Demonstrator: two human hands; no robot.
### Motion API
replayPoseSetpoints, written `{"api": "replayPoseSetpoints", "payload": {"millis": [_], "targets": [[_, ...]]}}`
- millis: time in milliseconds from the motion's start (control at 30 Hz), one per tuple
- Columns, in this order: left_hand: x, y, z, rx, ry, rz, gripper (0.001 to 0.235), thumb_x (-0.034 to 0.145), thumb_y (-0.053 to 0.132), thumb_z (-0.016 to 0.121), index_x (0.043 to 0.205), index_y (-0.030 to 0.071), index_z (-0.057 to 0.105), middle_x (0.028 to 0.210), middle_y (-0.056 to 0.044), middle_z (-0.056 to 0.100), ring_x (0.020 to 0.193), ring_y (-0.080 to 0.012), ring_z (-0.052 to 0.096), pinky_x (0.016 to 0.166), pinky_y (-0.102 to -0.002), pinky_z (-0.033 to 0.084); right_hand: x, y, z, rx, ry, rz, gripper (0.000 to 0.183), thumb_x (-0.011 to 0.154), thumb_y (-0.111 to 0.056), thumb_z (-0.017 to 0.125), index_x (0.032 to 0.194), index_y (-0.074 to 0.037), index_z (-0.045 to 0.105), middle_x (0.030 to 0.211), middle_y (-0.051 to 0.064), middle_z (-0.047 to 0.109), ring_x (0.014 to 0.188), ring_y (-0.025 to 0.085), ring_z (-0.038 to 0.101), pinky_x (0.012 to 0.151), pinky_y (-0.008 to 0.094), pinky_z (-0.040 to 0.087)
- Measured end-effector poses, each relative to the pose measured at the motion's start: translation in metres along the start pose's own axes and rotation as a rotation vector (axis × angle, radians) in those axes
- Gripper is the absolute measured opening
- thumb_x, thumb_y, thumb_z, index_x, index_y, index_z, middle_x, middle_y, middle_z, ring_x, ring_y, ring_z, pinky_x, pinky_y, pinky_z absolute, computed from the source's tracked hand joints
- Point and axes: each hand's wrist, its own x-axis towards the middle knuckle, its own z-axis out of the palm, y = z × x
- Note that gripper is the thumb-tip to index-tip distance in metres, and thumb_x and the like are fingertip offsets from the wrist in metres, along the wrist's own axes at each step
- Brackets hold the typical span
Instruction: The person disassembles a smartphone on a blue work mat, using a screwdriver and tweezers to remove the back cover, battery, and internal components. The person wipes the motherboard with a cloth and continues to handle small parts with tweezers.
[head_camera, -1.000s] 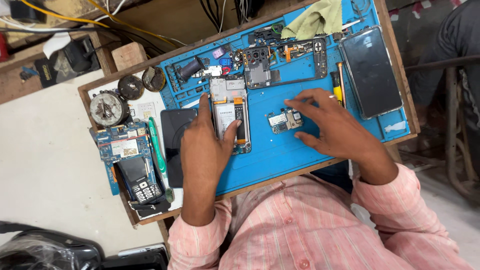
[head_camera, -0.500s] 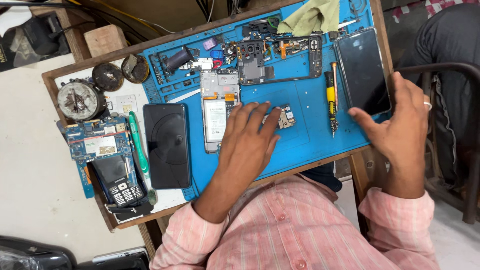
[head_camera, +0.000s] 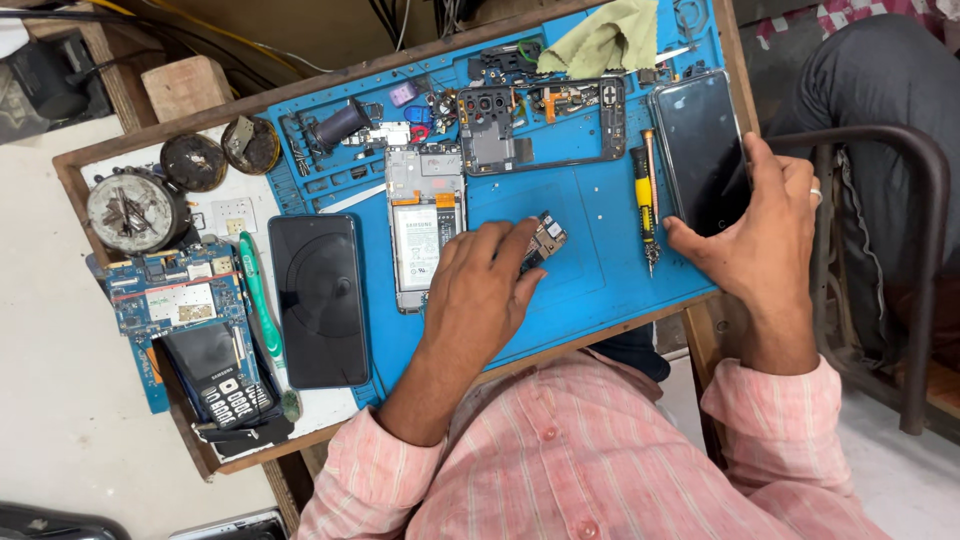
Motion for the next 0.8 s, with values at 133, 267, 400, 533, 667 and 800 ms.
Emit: {"api": "replayPoseSetpoints", "payload": {"millis": [133,267,400,533,667,800], "targets": [[0.002,-0.001,0.0,0.049,-0.029,0.043,0.055,0.084,0.021,0.081,0.133,0.005,0.062,0.11,-0.011,0.061,0.098,-0.0298,0.059,0.09,-0.044,0.047,-0.002,0.001,0.004,0.027,0.007,-0.01,0.099,0.068,-0.029,0.096,0.151,0.002,0.051,0.135,0.021,0.051,0.123,0.038,0.052,0.105,0.049,0.046],[0.0,0.003,-0.002,0.015,-0.072,0.019,0.054,0.085,0.02,0.08,0.133,0.006,0.062,0.105,-0.011,0.061,0.096,-0.0299,0.061,0.083,-0.044,0.048,-0.003,-0.003,0.004,0.024,0.025,0.031,0.103,0.065,-0.026,0.095,0.154,0.0,0.051,0.132,0.022,0.05,0.122,0.039,0.051,0.102,0.05,0.046],[0.001,0.005,-0.004,-0.109,-0.148,-0.065,0.054,0.087,0.016,0.078,0.138,0.009,0.061,0.101,-0.01,0.06,0.089,-0.0292,0.064,0.078,-0.043,0.053,0.005,-0.007,-0.002,0.075,0.002,0.052,0.105,0.063,-0.027,0.094,0.154,0.002,0.049,0.13,0.024,0.048,0.12,0.039,0.051,0.101,0.049,0.047],[0.002,0.006,-0.006,-0.096,-0.122,-0.031,0.06,0.083,0.016,0.08,0.139,0.006,0.058,0.101,-0.013,0.06,0.089,-0.0325,0.065,0.076,-0.045,0.054,0.008,-0.013,-0.011,-0.087,-0.077,0.013,0.106,0.061,-0.032,0.097,0.149,0.006,0.052,0.126,0.025,0.053,0.114,0.043,0.052,0.095,0.05,0.048],[0.003,0.006,-0.008,-0.122,-0.152,-0.057,0.066,0.081,0.014,0.08,0.141,0.003,0.056,0.11,-0.017,0.06,0.09,-0.0355,0.064,0.078,-0.045,0.054,0.028,-0.027,-0.029,-0.043,0.001,-0.154,0.078,0.082,-0.037,0.093,0.144,-0.002,0.06,0.126,0.02,0.061,0.116,0.041,0.057,0.099,0.049,0.048],[0.0,0.006,-0.004,-0.077,-0.139,-0.022,0.067,0.082,0.015,0.08,0.142,-0.001,0.055,0.117,-0.017,0.06,0.103,-0.0347,0.063,0.087,-0.043,0.054,0.078,-0.057,-0.011,0.159,0.14,-0.51,0.051,0.093,-0.016,0.08,0.139,-0.004,0.062,0.129,0.021,0.061,0.12,0.041,0.057,0.103,0.048,0.046]]}}
